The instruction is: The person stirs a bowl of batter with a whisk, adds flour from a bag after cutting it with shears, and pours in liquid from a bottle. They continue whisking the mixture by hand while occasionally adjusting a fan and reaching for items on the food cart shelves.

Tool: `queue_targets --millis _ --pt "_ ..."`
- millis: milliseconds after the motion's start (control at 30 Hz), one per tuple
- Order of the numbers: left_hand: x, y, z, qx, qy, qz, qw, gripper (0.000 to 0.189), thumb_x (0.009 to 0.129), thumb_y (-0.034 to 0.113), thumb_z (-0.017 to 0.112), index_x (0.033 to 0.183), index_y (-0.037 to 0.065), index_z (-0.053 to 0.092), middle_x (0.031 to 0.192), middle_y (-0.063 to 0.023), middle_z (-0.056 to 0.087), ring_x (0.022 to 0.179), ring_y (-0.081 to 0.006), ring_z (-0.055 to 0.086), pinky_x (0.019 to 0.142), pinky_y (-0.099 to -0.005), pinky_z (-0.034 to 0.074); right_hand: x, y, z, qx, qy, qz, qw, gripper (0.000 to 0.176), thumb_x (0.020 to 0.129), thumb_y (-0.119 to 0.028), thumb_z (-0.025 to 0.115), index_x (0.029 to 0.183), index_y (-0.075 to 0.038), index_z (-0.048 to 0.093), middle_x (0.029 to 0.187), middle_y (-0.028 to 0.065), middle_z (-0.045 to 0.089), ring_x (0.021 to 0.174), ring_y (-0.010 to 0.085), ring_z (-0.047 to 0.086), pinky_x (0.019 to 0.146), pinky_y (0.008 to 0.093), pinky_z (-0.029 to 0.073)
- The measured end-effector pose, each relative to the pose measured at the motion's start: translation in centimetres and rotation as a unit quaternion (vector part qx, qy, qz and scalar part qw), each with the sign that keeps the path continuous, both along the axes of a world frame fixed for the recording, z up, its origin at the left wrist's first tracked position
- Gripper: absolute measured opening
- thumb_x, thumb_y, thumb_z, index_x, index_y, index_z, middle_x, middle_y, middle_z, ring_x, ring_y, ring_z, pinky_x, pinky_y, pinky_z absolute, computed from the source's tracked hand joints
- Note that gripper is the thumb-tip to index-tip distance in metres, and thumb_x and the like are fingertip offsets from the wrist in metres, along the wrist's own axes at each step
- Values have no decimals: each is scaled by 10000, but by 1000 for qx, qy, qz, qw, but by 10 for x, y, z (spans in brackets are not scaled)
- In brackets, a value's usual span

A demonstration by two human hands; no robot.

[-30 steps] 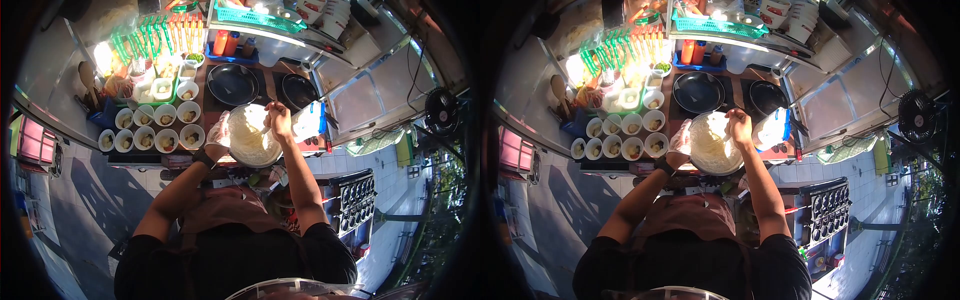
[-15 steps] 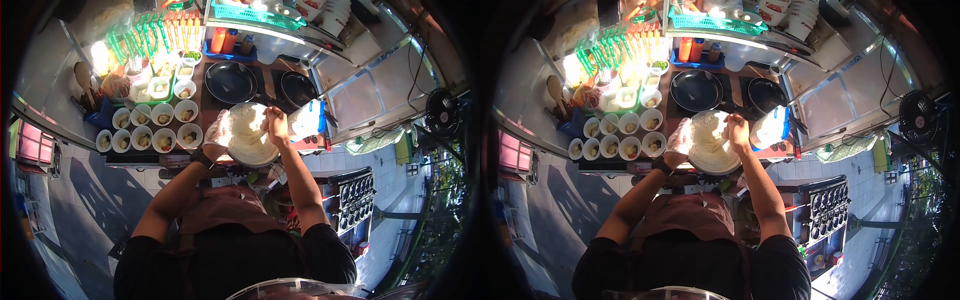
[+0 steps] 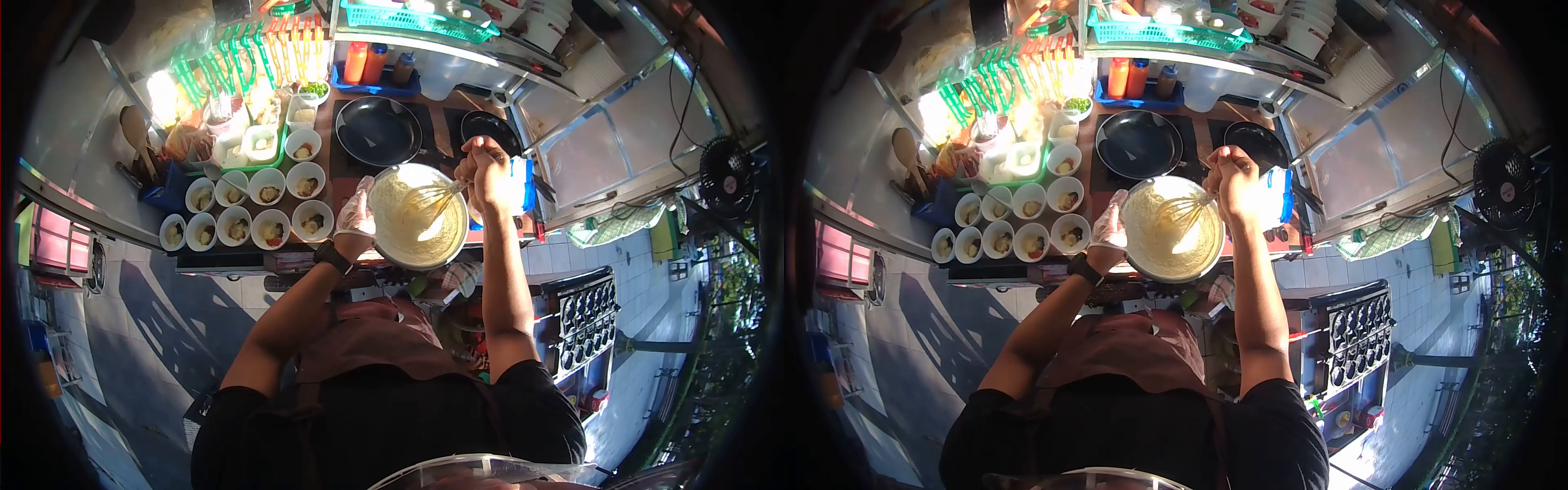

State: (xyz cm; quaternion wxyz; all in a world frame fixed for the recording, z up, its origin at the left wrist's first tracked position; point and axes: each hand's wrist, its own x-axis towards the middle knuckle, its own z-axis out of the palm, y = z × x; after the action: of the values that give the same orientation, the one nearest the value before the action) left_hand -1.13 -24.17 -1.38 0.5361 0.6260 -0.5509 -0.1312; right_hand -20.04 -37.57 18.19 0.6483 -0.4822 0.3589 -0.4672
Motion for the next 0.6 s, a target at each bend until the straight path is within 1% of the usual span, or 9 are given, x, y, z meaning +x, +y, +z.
queue_targets --millis 100,233,300,333,400,433,500,533,600 --pt "-4 1 -6 39 173 -53 983 634 903 39 629 1502 41 419 1315 -215 621 1136 -332 640 998 -378 498 13 -2 4 -47 -9 -19 999 293 1071 -194 518 865 0 591 523 9 440 436 87 342 469 291 335" --pt "-6 -2 0 48 214 -59 974 654 890 30 650 1502 60 421 1318 -198 622 1162 -321 634 1020 -384 494 45 13 -19 -76 -10 -42 996 289 1073 -189 520 870 -4 608 518 6 473 426 76 403 443 258 335" --pt "-14 -1 24 -31 707 -96 700 643 891 18 649 1493 82 432 1308 -203 620 1182 -333 625 1028 -398 493 54 27 -40 -73 15 -28 997 288 1077 -174 500 863 -15 608 522 -3 473 426 63 392 436 255 321" --pt "-10 -2 11 -31 706 -95 701 643 891 18 649 1493 82 432 1308 -203 620 1182 -333 625 1028 -398 493 54 34 -49 -63 38 -25 997 294 1077 -190 505 866 -13 608 529 -3 470 440 68 390 447 267 325" --pt "-2 -1 -20 62 327 -94 938 459 1045 13 463 1500 53 423 1483 -107 512 1333 -184 500 1163 -339 365 53 51 -76 -65 119 -31 990 301 1079 -204 505 868 -17 610 530 -6 469 451 69 396 459 269 332" --pt "-2 3 -8 62 328 -94 938 459 1045 13 463 1500 53 423 1483 -107 512 1333 -184 500 1163 -339 365 52 56 -90 -128 188 -43 973 300 1077 -196 501 862 -14 605 535 -2 474 446 74 405 461 269 341" --pt "-4 10 15 80 64 1 995 497 1003 -69 440 1488 36 427 1444 -139 558 1296 -200 544 1126 -340 409 30 43 -94 -57 162 21 985 293 1073 -183 501 857 -11 600 543 3 481 440 82 411 464 272 351" --pt "-6 12 10 84 64 -4 994 497 1003 -69 440 1488 36 427 1444 -139 558 1296 -200 544 1126 -340 409 24 41 -79 -31 152 30 987 287 1071 -173 500 855 -6 593 540 8 474 435 89 396 460 282 346" --pt "-6 4 3 57 113 -10 992 577 936 -84 464 1486 88 440 1381 -222 585 1228 -381 597 1049 -413 479 6 19 -61 -12 120 25 992 289 1062 -157 505 844 2 609 538 25 506 434 87 435 464 271 365"
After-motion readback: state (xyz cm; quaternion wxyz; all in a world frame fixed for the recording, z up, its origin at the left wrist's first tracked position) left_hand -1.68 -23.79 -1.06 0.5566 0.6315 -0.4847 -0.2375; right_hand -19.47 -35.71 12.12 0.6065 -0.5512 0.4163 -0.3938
